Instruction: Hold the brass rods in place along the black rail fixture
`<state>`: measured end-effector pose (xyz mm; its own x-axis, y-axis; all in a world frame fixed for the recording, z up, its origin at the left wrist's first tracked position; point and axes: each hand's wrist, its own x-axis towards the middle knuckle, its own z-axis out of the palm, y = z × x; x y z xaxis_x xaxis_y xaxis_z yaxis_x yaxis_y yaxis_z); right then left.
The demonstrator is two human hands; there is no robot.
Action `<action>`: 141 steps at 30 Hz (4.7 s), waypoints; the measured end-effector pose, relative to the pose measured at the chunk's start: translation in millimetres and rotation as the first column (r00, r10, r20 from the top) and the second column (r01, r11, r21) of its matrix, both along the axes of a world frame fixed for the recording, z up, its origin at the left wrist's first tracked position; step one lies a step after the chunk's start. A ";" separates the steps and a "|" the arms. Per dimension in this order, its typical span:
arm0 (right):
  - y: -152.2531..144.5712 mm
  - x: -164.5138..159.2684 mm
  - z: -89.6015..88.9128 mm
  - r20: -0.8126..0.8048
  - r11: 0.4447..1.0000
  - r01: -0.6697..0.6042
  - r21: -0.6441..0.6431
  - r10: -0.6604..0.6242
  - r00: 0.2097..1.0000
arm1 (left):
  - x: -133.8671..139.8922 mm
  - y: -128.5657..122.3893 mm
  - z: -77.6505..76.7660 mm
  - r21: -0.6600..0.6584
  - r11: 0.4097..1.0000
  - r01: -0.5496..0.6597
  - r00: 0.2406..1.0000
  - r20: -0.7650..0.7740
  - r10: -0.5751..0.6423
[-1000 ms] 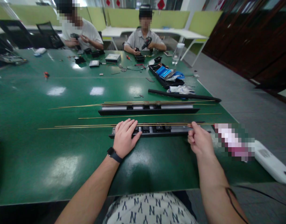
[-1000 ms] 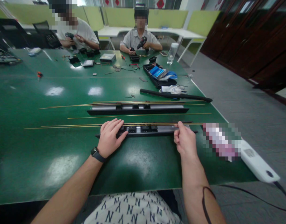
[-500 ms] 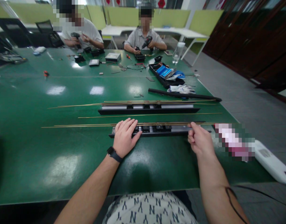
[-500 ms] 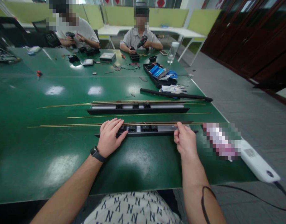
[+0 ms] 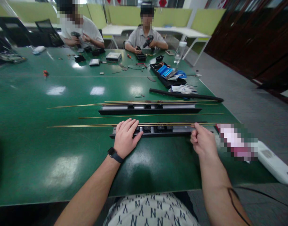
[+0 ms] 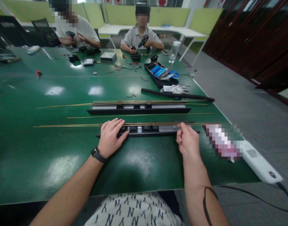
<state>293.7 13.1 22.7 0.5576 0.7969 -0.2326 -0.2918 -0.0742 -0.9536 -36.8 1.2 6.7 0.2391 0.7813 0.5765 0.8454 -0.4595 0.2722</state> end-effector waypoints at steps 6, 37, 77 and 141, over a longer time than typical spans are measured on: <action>0.0 1.9 -1.4 0.003 1.000 0.031 -0.004 -0.031 1.000 | 0.3 0.2 -0.5 0.005 1.000 -0.001 1.000 -0.004 0.001; -0.7 -0.5 0.3 0.024 0.999 -0.023 -0.027 0.024 0.999 | 0.2 1.4 -1.6 0.015 1.000 0.006 1.000 0.010 -0.006; -1.6 0.3 0.4 0.013 1.000 -0.022 0.005 0.022 1.000 | 0.2 0.1 -0.8 -0.001 1.000 0.004 1.000 0.007 -0.004; 0.0 2.9 -1.1 -0.018 1.000 -0.016 -0.016 0.015 1.000 | 0.3 0.5 -0.2 0.028 1.000 0.002 1.000 -0.008 -0.002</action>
<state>296.6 13.1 21.6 0.5409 0.8013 -0.2557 -0.3075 -0.0946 -0.9468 -36.5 1.7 6.5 0.2451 0.7645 0.5962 0.8466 -0.4685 0.2526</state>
